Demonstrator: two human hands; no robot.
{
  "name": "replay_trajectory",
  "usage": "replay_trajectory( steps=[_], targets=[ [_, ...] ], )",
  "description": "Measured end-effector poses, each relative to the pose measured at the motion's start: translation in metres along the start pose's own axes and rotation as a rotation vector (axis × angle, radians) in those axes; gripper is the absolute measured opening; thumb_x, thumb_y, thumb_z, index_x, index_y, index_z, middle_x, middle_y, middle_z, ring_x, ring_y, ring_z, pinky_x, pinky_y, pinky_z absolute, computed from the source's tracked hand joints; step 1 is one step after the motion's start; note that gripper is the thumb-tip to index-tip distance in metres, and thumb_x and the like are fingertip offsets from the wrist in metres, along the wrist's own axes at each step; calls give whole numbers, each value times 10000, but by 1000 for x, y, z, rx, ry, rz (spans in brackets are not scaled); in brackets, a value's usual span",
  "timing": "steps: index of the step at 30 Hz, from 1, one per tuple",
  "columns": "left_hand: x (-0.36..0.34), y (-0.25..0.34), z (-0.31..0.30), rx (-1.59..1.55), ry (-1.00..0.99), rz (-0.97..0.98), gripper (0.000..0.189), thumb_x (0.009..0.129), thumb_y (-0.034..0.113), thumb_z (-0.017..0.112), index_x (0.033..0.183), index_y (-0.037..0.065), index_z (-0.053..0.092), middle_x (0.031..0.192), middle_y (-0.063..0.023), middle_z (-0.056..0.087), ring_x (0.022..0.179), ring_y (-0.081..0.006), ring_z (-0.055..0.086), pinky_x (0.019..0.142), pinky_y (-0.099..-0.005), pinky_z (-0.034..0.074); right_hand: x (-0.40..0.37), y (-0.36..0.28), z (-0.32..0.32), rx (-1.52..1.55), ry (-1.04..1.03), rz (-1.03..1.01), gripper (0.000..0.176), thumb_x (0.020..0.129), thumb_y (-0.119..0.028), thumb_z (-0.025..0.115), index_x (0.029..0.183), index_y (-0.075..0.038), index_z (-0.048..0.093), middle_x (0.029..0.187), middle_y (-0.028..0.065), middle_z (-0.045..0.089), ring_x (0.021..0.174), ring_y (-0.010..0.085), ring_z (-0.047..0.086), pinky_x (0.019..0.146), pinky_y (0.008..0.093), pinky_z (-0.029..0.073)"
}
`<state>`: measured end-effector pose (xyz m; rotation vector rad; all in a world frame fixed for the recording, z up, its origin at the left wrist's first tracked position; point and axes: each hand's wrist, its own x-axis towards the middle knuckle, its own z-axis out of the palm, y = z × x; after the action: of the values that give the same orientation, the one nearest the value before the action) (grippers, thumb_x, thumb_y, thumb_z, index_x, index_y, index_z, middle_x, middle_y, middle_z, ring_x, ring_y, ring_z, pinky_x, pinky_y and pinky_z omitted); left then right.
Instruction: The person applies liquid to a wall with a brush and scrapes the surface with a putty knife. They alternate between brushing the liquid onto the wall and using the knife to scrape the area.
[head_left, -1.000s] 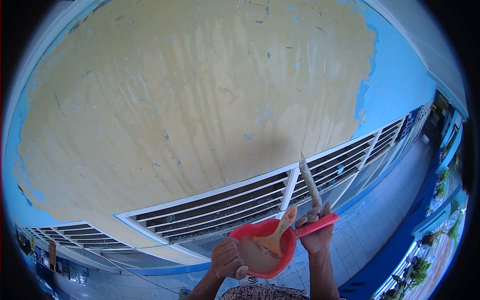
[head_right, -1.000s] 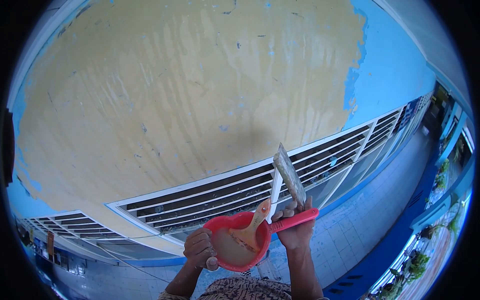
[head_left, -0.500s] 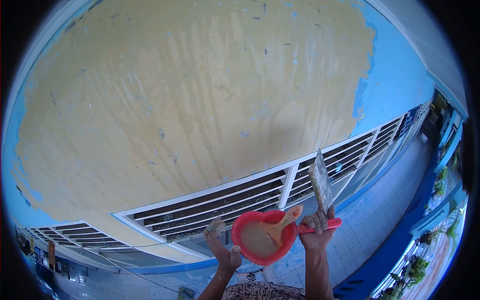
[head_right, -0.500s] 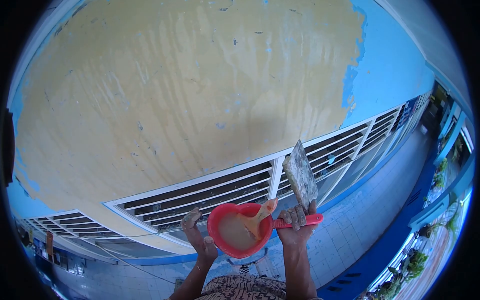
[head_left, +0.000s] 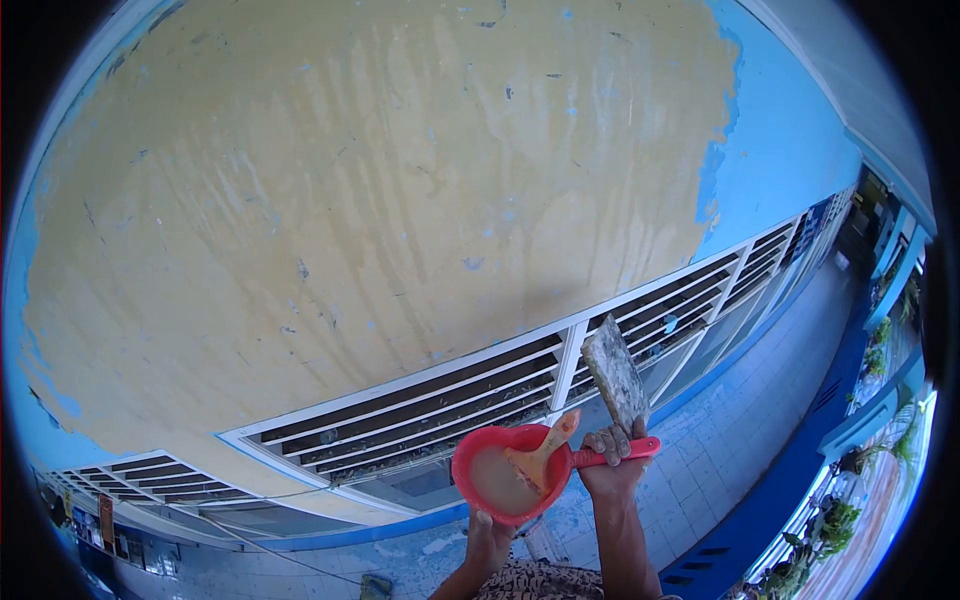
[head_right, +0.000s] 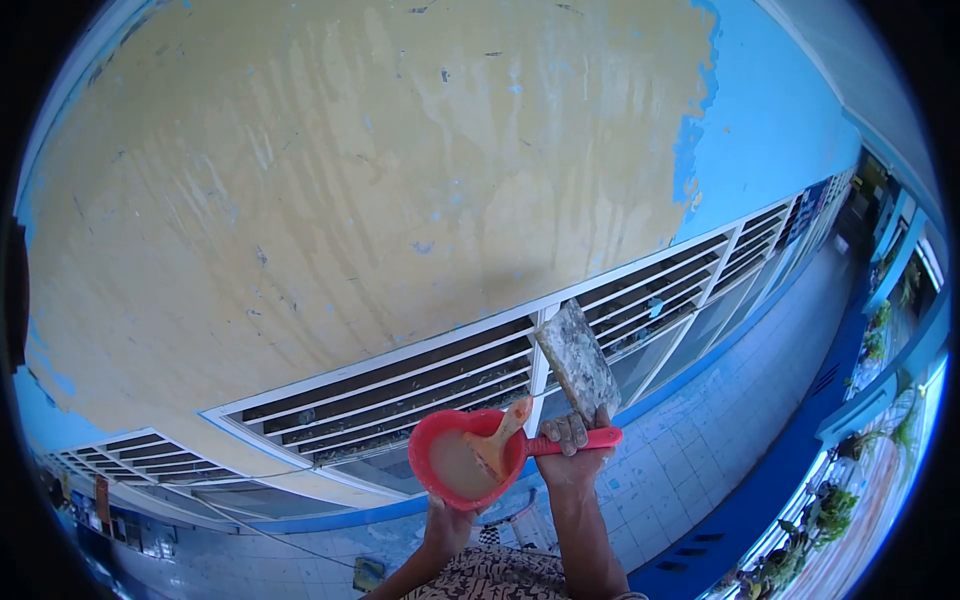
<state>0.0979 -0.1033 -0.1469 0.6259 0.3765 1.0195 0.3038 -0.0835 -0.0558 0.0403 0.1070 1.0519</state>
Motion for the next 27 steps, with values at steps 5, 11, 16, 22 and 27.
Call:
replay_trajectory(
  steps=[5,11,16,22,27],
  targets=[
    [-1,3,20,163,-70,15,998,856,693,576,1531,71,183,1554,-130,331,1386,-343,420,1106,-610,379,0,6,1,-85,61,-30,516,1023,-362,397,574,-140,520,438,-23,459,362,136,402,594,318,427],
    [10,5,1,-112,161,-14,706,904,287,656,1486,112,297,1458,-121,445,1326,-328,485,1067,-553,436,-13,13,-2,-94,-50,-21,416,1026,-362,385,838,-86,633,452,-25,468,395,166,447,646,363,452],
    [13,7,-17,-51,396,-17,655,831,278,577,1422,51,409,1406,-134,518,1287,-337,514,1037,-553,438,-22,11,-22,-200,-151,76,436,1041,-415,367,1051,-81,646,627,43,600,592,176,567,705,404,465],
    [14,27,-32,-23,408,3,629,802,267,590,1373,35,467,1328,-122,577,1235,-297,554,1041,-458,448,-15,-7,-13,-584,15,89,494,1022,-506,408,1227,-95,592,840,83,655,767,192,599,771,436,507],
    [14,48,-28,-94,363,-49,616,786,207,599,1363,29,475,1313,-123,588,1230,-297,560,1062,-448,433,-7,-18,-21,-856,127,40,422,1005,-461,503,1189,-92,589,875,70,652,786,180,597,726,398,528]
  ],
)
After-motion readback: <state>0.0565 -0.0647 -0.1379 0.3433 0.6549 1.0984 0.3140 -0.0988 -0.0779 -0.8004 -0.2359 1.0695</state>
